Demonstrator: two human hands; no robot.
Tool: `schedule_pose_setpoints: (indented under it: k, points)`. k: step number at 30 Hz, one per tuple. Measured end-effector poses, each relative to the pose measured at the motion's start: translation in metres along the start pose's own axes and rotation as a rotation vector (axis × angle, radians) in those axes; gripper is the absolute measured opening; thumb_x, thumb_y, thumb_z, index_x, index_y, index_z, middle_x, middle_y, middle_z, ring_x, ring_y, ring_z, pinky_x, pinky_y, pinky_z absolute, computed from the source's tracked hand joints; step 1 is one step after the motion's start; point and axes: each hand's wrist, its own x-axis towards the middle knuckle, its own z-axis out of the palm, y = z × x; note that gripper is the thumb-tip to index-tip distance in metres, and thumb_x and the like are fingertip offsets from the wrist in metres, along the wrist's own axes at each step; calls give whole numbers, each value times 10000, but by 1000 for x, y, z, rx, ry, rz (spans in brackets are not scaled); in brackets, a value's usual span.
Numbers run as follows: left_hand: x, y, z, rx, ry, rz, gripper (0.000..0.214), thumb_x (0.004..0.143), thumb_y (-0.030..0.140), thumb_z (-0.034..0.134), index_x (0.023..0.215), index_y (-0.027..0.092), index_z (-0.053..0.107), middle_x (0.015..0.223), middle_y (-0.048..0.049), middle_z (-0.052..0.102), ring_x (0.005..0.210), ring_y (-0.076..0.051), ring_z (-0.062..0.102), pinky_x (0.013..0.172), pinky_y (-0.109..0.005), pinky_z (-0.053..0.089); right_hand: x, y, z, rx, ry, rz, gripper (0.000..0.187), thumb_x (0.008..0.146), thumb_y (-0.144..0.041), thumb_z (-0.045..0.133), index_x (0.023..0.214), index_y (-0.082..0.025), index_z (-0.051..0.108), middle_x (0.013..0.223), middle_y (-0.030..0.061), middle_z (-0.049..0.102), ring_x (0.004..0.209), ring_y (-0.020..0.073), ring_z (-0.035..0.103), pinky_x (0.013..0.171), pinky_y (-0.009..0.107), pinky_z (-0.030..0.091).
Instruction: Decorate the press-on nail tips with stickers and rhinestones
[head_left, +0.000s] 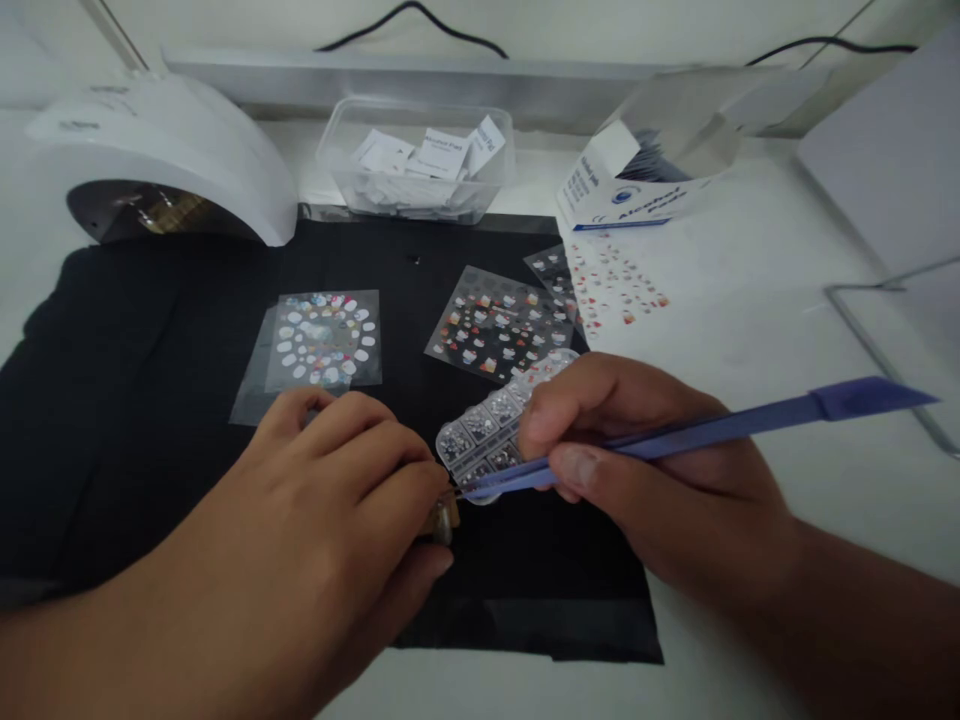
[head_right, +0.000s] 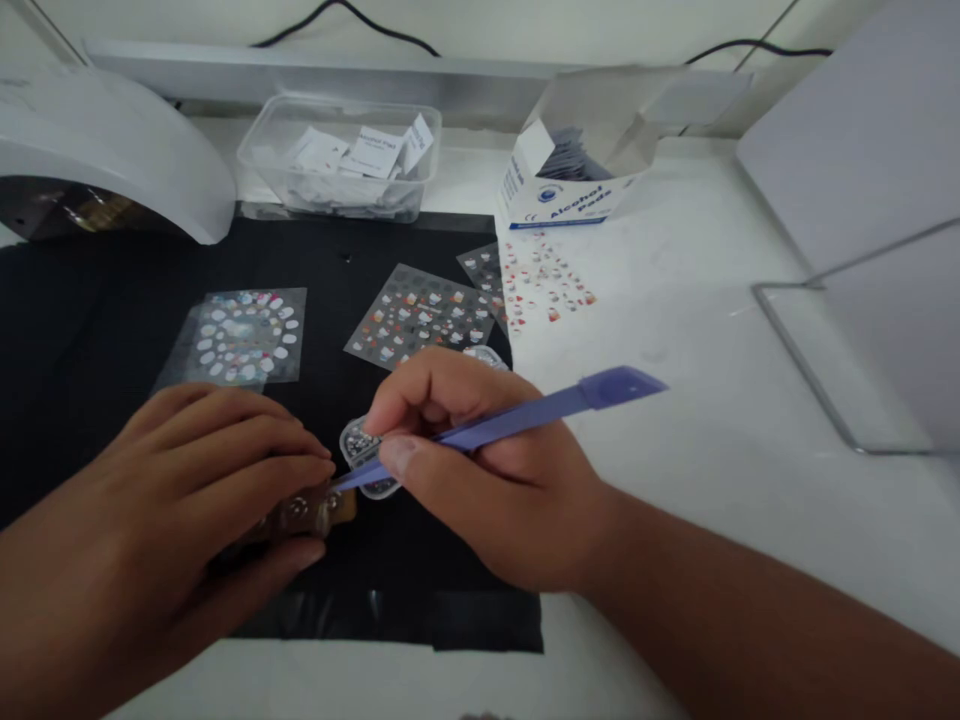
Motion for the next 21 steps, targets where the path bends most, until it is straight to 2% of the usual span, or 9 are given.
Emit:
schedule_pose_setpoints:
  k: [12, 17, 21]
  points:
    - [1, 0, 0, -5, -13, -6, 41, 925, 195, 584, 916, 198, 624, 960, -31, 712, 903, -292, 613, 794, -547, 430, -5, 1, 1, 22, 31, 7, 187, 832, -79, 598, 788, -247, 668, 649, -31, 602, 532, 104, 510, 448, 253, 389]
    - [0, 0, -4, -13, -18, -7, 108, 922, 203, 582, 1016, 203, 636, 1001, -42, 699, 915, -289, 599, 779, -514, 434, -5, 6, -3, 134, 82, -18, 91, 855, -169, 645, 820, -247, 677, 663, -19, 602, 547, 123, 493, 485, 277, 395]
    - [1, 0, -6, -35, -58, 43, 84, 943, 195, 568, 947, 208, 650, 1003, -38, 697, 913, -267, 601, 778, -475, 431, -1, 10, -7, 212, 121, -2, 50, 824, -212, 687, 790, -245, 670, 624, -23, 584, 532, 129, 484, 480, 282, 382]
